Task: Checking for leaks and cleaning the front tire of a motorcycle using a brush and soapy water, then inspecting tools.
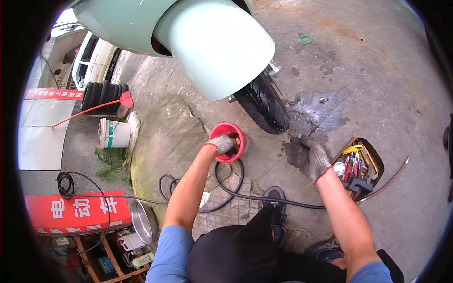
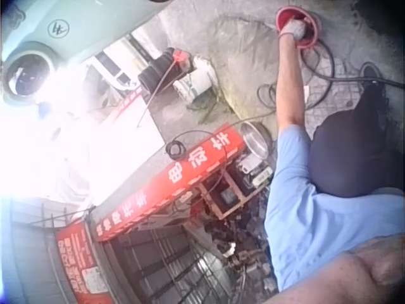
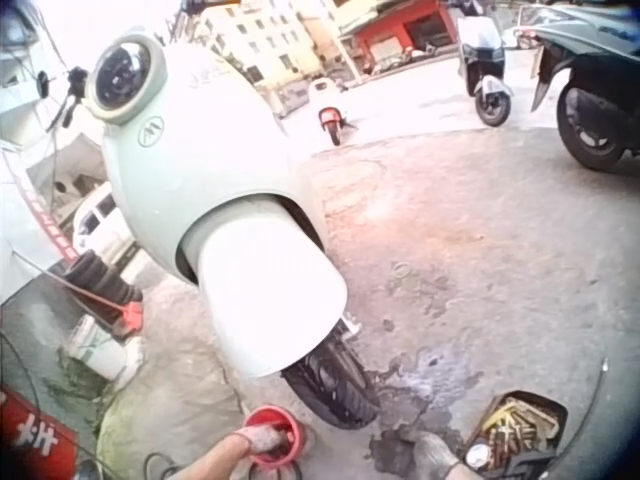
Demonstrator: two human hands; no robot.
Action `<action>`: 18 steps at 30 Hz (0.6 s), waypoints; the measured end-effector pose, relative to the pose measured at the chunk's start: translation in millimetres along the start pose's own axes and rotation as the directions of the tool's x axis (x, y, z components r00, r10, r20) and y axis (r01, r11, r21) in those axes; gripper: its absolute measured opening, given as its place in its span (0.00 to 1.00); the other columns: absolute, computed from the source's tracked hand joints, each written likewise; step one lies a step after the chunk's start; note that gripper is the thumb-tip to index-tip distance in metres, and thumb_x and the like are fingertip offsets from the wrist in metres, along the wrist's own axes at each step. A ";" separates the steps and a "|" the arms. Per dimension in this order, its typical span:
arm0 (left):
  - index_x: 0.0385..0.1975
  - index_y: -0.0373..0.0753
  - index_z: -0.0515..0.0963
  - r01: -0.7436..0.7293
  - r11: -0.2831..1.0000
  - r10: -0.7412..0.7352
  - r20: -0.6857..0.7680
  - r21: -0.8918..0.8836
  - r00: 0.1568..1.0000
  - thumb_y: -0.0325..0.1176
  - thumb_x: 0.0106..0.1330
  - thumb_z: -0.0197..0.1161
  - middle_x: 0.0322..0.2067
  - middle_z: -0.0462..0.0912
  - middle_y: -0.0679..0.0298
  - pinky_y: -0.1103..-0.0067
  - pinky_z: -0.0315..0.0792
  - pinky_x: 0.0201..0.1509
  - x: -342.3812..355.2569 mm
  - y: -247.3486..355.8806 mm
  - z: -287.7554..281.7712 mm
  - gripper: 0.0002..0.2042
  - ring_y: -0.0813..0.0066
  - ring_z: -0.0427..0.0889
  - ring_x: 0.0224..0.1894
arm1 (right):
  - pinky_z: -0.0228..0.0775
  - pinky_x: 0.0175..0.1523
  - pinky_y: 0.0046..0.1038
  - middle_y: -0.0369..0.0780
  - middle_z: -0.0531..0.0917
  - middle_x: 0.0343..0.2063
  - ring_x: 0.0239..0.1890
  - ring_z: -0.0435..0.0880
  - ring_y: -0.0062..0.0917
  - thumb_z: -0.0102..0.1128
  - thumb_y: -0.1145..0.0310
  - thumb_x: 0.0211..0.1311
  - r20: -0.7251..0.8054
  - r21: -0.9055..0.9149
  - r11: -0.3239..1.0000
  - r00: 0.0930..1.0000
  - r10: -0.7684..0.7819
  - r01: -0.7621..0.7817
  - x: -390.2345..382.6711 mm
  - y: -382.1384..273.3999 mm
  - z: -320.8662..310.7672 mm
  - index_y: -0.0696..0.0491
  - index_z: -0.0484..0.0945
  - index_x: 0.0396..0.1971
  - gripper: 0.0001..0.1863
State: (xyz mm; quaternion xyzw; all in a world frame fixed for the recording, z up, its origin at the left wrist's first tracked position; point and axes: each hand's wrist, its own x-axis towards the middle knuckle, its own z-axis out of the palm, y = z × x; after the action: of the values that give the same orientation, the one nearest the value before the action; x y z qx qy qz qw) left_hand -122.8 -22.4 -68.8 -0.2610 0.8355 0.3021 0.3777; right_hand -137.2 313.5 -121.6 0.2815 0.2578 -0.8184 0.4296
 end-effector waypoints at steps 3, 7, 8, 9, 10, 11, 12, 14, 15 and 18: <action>0.59 0.40 0.78 -0.044 0.998 0.047 0.088 -0.036 0.995 0.37 0.65 0.59 0.42 0.85 0.63 0.76 0.76 0.46 -11.3 10.3 0.7 0.22 0.75 0.82 0.40 | 0.80 0.44 0.41 0.52 0.84 0.47 0.42 0.86 0.37 0.40 0.59 0.76 0.020 0.013 1.000 1.000 -0.004 0.004 -1.0 -1.6 -3.9 0.61 0.70 0.56 0.22; 0.58 0.40 0.79 -0.062 0.992 0.064 -0.016 0.109 0.998 0.38 0.67 0.57 0.40 0.86 0.62 0.76 0.76 0.45 -13.2 7.7 9.6 0.20 0.76 0.83 0.40 | 0.82 0.38 0.37 0.48 0.86 0.41 0.36 0.88 0.32 0.41 0.56 0.79 0.030 0.030 1.000 1.000 -0.010 0.009 -3.3 -3.4 -4.5 0.57 0.73 0.49 0.19; 0.56 0.40 0.79 -0.090 0.984 0.104 -0.087 0.152 0.991 0.37 0.68 0.56 0.40 0.87 0.62 0.77 0.76 0.45 -15.3 3.8 12.2 0.19 0.75 0.84 0.39 | 0.82 0.38 0.37 0.48 0.86 0.41 0.36 0.88 0.32 0.41 0.56 0.78 0.031 0.029 1.000 0.999 -0.013 0.012 -3.6 -3.4 -4.4 0.57 0.74 0.49 0.19; 0.57 0.40 0.79 -0.090 0.996 0.089 -0.105 0.001 0.990 0.37 0.68 0.57 0.40 0.87 0.62 0.77 0.77 0.42 -19.6 -1.3 10.1 0.19 0.76 0.84 0.40 | 0.82 0.38 0.37 0.48 0.86 0.41 0.36 0.88 0.32 0.42 0.56 0.78 0.012 0.014 1.000 1.000 -0.016 0.016 -3.6 -3.4 -4.5 0.57 0.74 0.49 0.19; 0.57 0.39 0.79 -0.099 0.985 0.084 -0.107 -0.143 0.991 0.36 0.68 0.58 0.40 0.87 0.62 0.77 0.77 0.40 -27.0 -7.2 6.2 0.19 0.76 0.85 0.40 | 0.82 0.38 0.37 0.48 0.86 0.41 0.36 0.88 0.32 0.42 0.56 0.78 0.023 0.016 1.000 1.000 -0.015 0.015 -3.4 -3.0 -4.9 0.57 0.74 0.49 0.19; 0.58 0.39 0.78 -0.070 0.964 0.039 -0.124 -0.255 0.991 0.36 0.67 0.58 0.39 0.87 0.62 0.78 0.78 0.38 -36.0 -12.2 2.7 0.19 0.76 0.85 0.41 | 0.82 0.38 0.37 0.48 0.86 0.41 0.36 0.88 0.32 0.42 0.56 0.78 0.016 0.002 1.000 1.000 -0.014 0.014 -2.8 -2.6 -5.7 0.56 0.73 0.49 0.19; 0.56 0.38 0.78 -0.141 0.902 0.090 -0.141 -0.409 0.986 0.35 0.68 0.58 0.41 0.87 0.60 0.77 0.78 0.38 -49.3 -17.6 -0.9 0.18 0.75 0.85 0.42 | 0.83 0.38 0.37 0.47 0.86 0.41 0.37 0.88 0.32 0.42 0.56 0.78 0.014 -0.024 0.999 1.000 -0.024 0.024 -2.0 -2.1 -6.7 0.56 0.73 0.49 0.19; 0.53 0.37 0.78 -0.236 0.739 0.125 -0.215 -0.631 0.969 0.34 0.69 0.57 0.43 0.86 0.58 0.74 0.80 0.38 -88.3 -28.2 -3.9 0.16 0.73 0.86 0.45 | 0.82 0.38 0.37 0.47 0.86 0.40 0.36 0.88 0.32 0.42 0.56 0.78 0.022 -0.007 1.000 1.000 -0.012 0.012 0.2 -1.0 -8.9 0.56 0.74 0.49 0.19; 0.53 0.35 0.77 -0.265 0.714 0.147 -0.232 -0.647 0.962 0.35 0.69 0.57 0.44 0.85 0.56 0.73 0.80 0.38 -105.2 -28.9 -0.9 0.16 0.71 0.86 0.47 | 0.82 0.38 0.36 0.47 0.86 0.40 0.36 0.88 0.32 0.42 0.56 0.78 0.030 -0.016 1.000 0.999 -0.012 0.012 1.3 -0.5 -9.7 0.56 0.74 0.49 0.19; 0.51 0.34 0.75 -0.440 0.406 0.282 -0.348 -0.801 0.894 0.37 0.71 0.59 0.46 0.82 0.51 0.73 0.80 0.36 -159.2 -21.7 21.6 0.15 0.65 0.85 0.43 | 0.81 0.38 0.35 0.46 0.86 0.39 0.35 0.87 0.31 0.42 0.57 0.78 -0.015 -0.055 0.998 1.000 -0.010 0.009 2.3 1.8 -4.8 0.57 0.74 0.50 0.19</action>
State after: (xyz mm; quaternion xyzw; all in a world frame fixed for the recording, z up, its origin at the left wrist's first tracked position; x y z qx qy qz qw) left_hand -6.0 11.1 38.6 -0.2500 0.6327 0.7310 0.0533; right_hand -135.6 314.5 -126.9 0.2745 0.2847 -0.8108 0.4314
